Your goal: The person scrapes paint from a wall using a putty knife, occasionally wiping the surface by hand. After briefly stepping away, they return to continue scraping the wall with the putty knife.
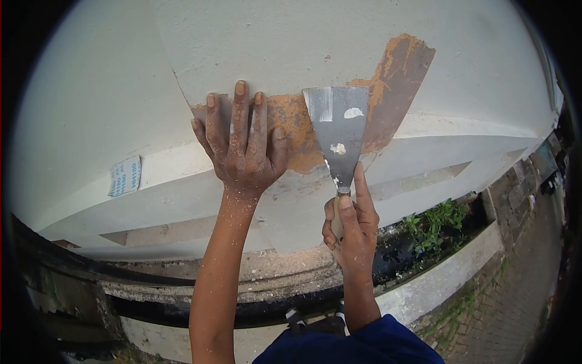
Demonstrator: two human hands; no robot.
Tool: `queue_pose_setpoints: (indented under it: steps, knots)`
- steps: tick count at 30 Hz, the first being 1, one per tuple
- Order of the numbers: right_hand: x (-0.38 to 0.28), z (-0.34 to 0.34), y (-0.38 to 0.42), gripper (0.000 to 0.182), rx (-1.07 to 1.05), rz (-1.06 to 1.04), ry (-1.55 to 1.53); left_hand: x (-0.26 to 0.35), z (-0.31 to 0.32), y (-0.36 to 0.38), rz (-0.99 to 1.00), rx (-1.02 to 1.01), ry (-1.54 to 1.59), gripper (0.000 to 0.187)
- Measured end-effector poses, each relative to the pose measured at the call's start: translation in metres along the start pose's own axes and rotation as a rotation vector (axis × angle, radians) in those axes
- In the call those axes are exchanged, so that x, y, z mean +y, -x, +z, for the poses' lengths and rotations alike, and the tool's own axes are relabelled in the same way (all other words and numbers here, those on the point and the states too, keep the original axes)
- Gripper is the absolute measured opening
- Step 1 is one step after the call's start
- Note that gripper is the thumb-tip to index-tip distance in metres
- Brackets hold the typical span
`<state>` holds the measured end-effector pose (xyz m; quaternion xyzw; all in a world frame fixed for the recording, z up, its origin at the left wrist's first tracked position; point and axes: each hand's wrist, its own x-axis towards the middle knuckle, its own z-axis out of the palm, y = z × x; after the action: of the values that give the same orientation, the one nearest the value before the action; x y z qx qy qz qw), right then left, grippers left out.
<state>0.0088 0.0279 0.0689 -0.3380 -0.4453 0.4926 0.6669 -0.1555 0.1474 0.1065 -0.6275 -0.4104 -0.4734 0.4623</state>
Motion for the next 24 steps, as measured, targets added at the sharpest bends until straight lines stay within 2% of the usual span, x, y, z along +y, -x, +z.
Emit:
queue_pose_setpoints:
  steps: [24]
  knots:
    - [0.006,0.009,0.008,0.055,0.043,0.014,-0.033,0.000,-0.001,-0.002,-0.024,0.001,0.031,0.044]
